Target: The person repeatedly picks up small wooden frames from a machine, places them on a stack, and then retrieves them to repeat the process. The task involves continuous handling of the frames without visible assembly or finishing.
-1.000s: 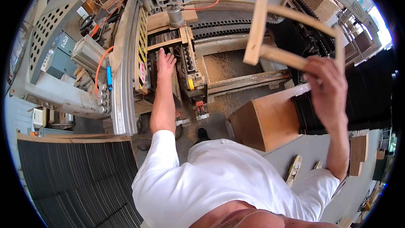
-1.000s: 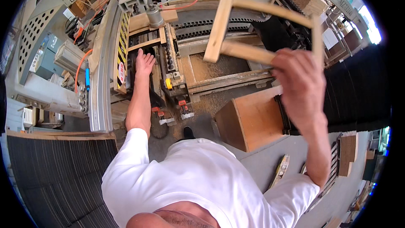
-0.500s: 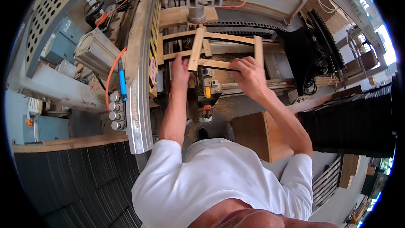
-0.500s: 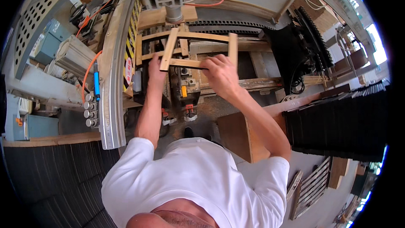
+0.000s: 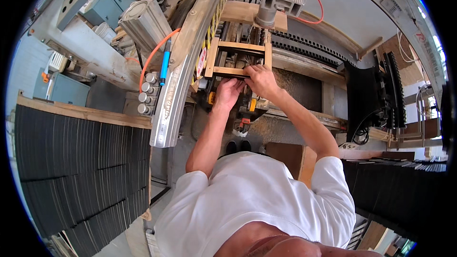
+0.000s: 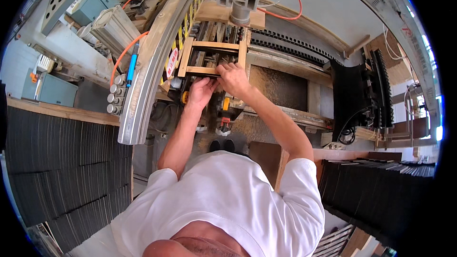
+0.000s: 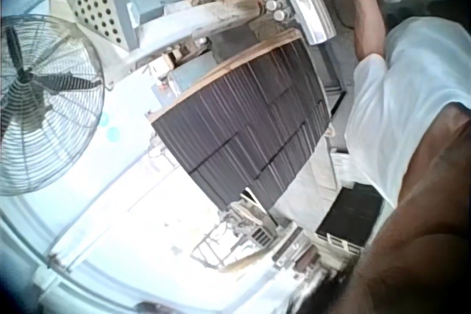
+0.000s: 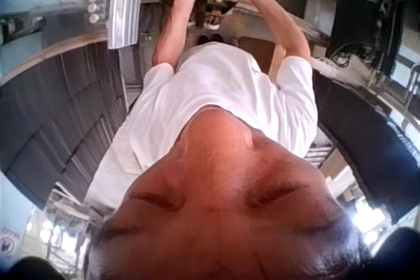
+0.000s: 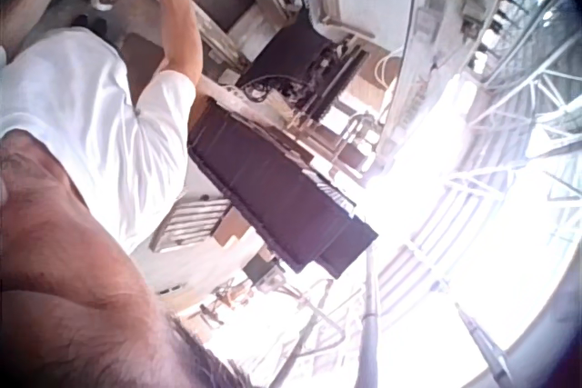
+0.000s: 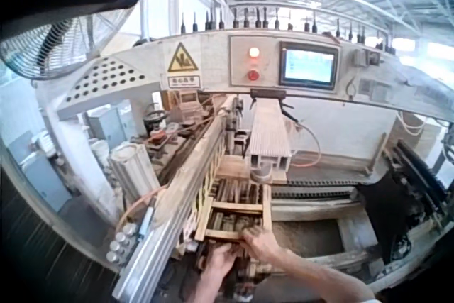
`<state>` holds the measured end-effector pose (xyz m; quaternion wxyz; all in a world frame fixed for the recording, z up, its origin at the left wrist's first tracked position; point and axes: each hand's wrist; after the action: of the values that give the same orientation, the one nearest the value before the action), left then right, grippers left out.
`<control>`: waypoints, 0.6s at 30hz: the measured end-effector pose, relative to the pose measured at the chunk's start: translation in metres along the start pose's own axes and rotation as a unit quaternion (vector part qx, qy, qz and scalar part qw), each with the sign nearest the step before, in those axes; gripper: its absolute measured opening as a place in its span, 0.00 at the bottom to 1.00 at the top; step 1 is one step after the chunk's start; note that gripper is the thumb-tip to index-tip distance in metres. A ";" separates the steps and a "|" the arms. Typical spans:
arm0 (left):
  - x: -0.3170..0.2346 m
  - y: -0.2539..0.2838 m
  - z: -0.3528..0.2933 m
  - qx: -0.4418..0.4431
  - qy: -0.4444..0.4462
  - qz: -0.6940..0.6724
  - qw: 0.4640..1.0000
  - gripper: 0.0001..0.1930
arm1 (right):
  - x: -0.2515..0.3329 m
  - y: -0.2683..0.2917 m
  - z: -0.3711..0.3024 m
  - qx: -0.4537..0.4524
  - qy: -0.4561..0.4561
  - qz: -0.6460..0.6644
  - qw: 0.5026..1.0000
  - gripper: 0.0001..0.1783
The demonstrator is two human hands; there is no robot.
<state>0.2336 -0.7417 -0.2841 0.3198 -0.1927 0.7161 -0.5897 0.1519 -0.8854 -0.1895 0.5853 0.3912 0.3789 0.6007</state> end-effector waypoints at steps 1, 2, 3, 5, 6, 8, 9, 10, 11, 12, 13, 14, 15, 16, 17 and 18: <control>0.002 0.000 0.001 -0.011 -0.010 0.003 1.000 0.16 | -0.002 -0.001 0.000 0.011 0.006 0.004 1.000 0.13; 0.005 0.000 0.001 -0.022 -0.020 0.007 1.000 0.16 | -0.004 -0.002 0.001 0.023 0.012 0.008 1.000 0.13; 0.007 -0.002 0.000 -0.035 -0.027 0.013 0.999 0.15 | -0.006 -0.004 0.001 0.009 0.017 0.005 1.000 0.12; 0.007 -0.004 -0.008 -0.061 -0.043 0.036 0.997 0.15 | -0.012 -0.008 0.007 -0.020 0.031 0.000 0.999 0.09; 0.009 -0.006 -0.012 -0.073 -0.051 0.047 0.995 0.15 | -0.020 -0.013 0.013 -0.032 0.017 -0.018 0.999 0.09; 0.010 -0.002 -0.031 -0.099 -0.051 0.037 0.993 0.16 | -0.037 -0.031 0.029 -0.054 -0.008 -0.052 0.997 0.10; 0.011 -0.006 -0.047 -0.100 -0.054 0.038 0.993 0.17 | -0.044 -0.039 0.040 -0.071 -0.020 -0.038 0.997 0.10; 0.013 -0.009 -0.061 -0.099 -0.054 0.037 0.993 0.18 | -0.054 -0.046 0.050 -0.078 -0.044 -0.011 0.996 0.09; 0.013 -0.009 -0.078 -0.098 -0.052 0.035 0.993 0.18 | -0.060 -0.050 0.058 -0.058 -0.072 0.002 0.996 0.10; 0.014 -0.008 -0.095 -0.106 -0.054 0.032 0.992 0.18 | -0.065 -0.052 0.066 -0.038 -0.100 0.014 0.994 0.11; 0.014 -0.007 -0.113 -0.114 -0.058 0.029 0.991 0.19 | -0.069 -0.056 0.071 -0.033 -0.107 0.017 0.994 0.11; 0.014 -0.006 -0.130 -0.122 -0.061 0.026 0.990 0.19 | -0.075 -0.062 0.075 -0.028 -0.116 0.019 0.993 0.11; 0.013 -0.005 -0.149 -0.124 -0.062 0.025 0.990 0.19 | -0.078 -0.066 0.078 -0.022 -0.123 0.023 0.992 0.11; 0.013 -0.004 -0.166 -0.124 -0.065 0.022 0.990 0.19 | -0.079 -0.067 0.084 -0.015 -0.127 0.027 0.991 0.11; 0.012 0.007 -0.181 -0.110 -0.061 0.014 0.992 0.19 | -0.081 -0.069 0.084 -0.002 -0.134 0.025 0.991 0.11; 0.011 0.009 -0.197 -0.129 -0.058 0.011 0.990 0.18 | -0.083 -0.069 0.081 0.009 -0.144 0.025 0.989 0.12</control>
<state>0.0918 -0.6050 -0.2762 0.3401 -0.2582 0.7683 -0.4769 0.2548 -0.9667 -0.2220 0.6147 0.4883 0.2862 0.5493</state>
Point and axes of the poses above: each hand's wrist, its own z-axis towards the middle knuckle, its own y-axis out of the back of the hand, x = y × z, and after that the axes turned 15 degrees about -z, right-handed
